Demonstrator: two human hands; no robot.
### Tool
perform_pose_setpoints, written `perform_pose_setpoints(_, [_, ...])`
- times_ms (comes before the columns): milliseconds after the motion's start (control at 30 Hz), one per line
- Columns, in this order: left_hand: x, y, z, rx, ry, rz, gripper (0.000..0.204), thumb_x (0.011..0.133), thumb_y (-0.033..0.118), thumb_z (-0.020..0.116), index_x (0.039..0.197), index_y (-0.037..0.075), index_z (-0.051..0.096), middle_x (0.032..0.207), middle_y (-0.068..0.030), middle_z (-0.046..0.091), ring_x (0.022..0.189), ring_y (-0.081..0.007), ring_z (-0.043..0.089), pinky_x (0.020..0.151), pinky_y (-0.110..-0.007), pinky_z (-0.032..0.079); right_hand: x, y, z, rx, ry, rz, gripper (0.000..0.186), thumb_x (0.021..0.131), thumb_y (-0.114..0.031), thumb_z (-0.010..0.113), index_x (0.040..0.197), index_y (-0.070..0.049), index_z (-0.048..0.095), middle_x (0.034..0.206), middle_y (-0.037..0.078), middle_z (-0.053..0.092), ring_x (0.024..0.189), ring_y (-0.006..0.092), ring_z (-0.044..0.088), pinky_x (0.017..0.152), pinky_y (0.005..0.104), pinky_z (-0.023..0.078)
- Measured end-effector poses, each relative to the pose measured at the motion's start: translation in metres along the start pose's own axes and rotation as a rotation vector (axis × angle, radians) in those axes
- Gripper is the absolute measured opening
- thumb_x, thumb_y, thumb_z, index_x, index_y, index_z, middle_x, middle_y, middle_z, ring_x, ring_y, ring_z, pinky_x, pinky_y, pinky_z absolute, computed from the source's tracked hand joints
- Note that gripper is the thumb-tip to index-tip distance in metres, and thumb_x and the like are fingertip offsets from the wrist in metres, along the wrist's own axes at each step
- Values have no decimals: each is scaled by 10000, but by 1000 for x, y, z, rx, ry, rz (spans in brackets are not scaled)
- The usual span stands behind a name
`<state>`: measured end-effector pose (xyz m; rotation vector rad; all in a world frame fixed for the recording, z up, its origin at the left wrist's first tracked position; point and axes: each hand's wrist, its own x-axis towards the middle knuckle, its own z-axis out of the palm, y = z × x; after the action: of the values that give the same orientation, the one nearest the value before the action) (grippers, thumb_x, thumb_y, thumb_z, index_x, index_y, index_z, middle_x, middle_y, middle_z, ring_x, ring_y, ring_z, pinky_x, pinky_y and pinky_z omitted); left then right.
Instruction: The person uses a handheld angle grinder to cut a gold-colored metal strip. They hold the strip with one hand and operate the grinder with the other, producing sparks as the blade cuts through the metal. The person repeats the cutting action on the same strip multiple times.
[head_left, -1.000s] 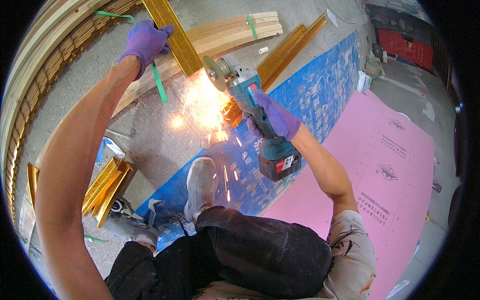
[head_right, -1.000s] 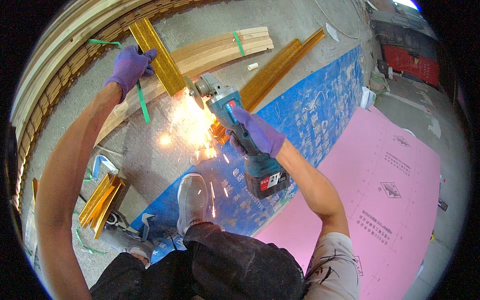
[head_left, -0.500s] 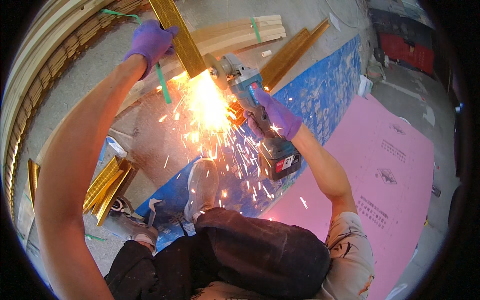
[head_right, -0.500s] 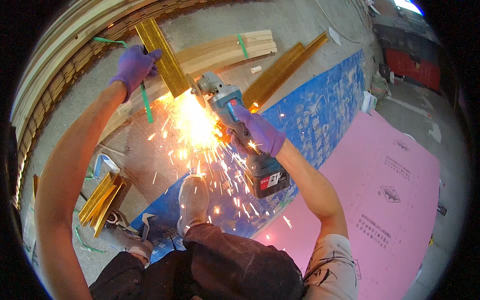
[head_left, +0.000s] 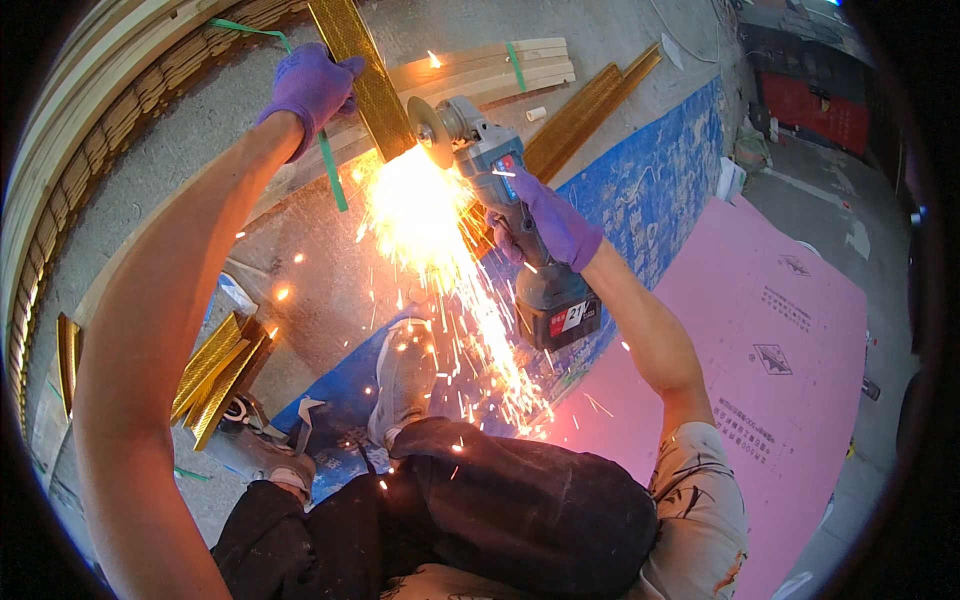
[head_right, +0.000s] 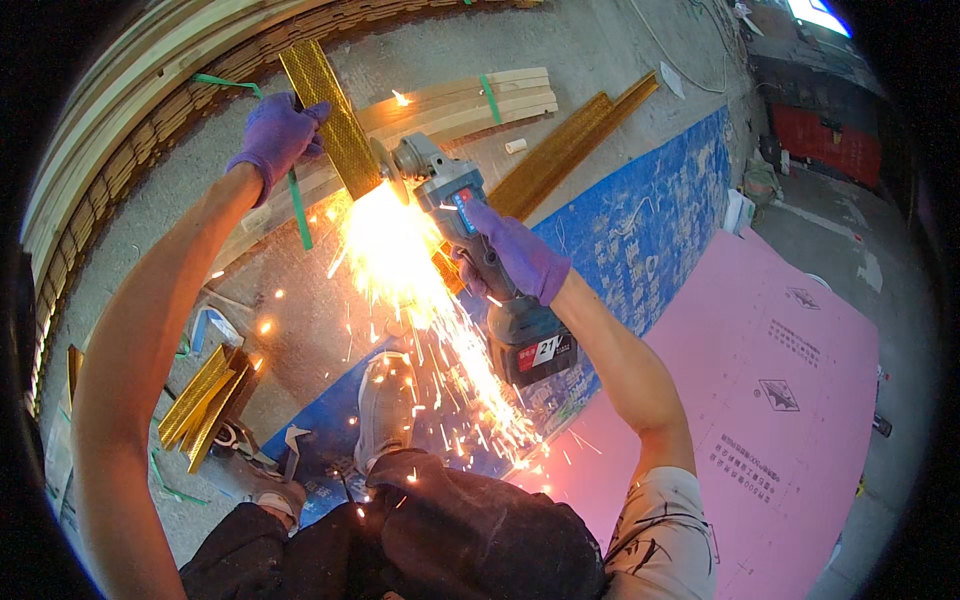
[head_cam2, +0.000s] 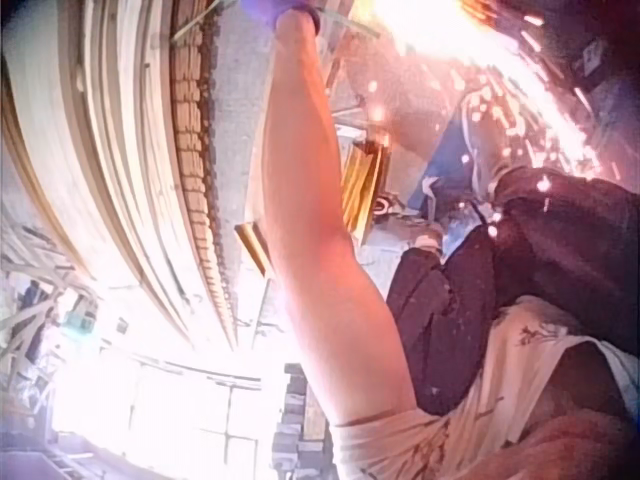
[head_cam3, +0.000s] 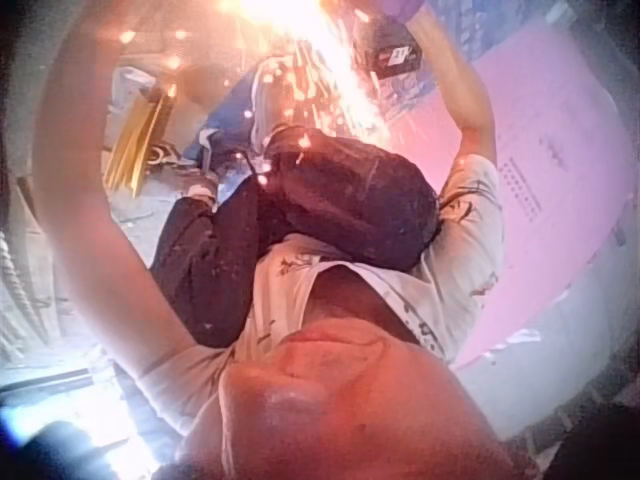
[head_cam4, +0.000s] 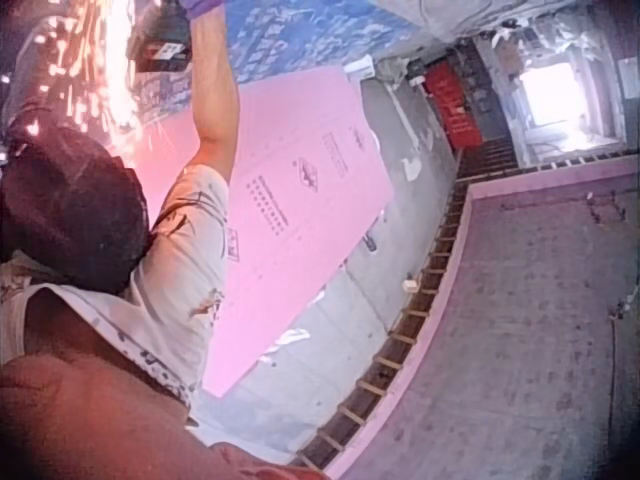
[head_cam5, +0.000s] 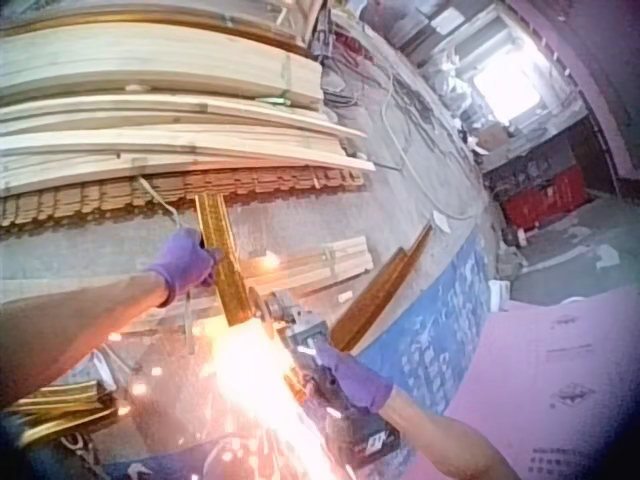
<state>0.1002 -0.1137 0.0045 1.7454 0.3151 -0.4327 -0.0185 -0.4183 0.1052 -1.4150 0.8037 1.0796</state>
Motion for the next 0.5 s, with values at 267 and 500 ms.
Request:
perform_pose_setpoints(267, [0,1,-1,-38,-17,-29,298,991,236,710,952,-59,729,715,-116,701,599,-197,710,584,-364,567,-1,-7,9,-73,16,-64,706,950,-743,551,1019,-43,607,709,51,635,535,144,623,467,311,503])
perform_pose_setpoints(500, [0,2,0,-22,-9,-39,292,993,237,713,983,-54,736,741,-115,714,615,-191,719,597,-361,585,4,-7,9,-5,47,-61,674,961,-718,565,938,-47,627,694,46,630,534,140,618,487,309,504])
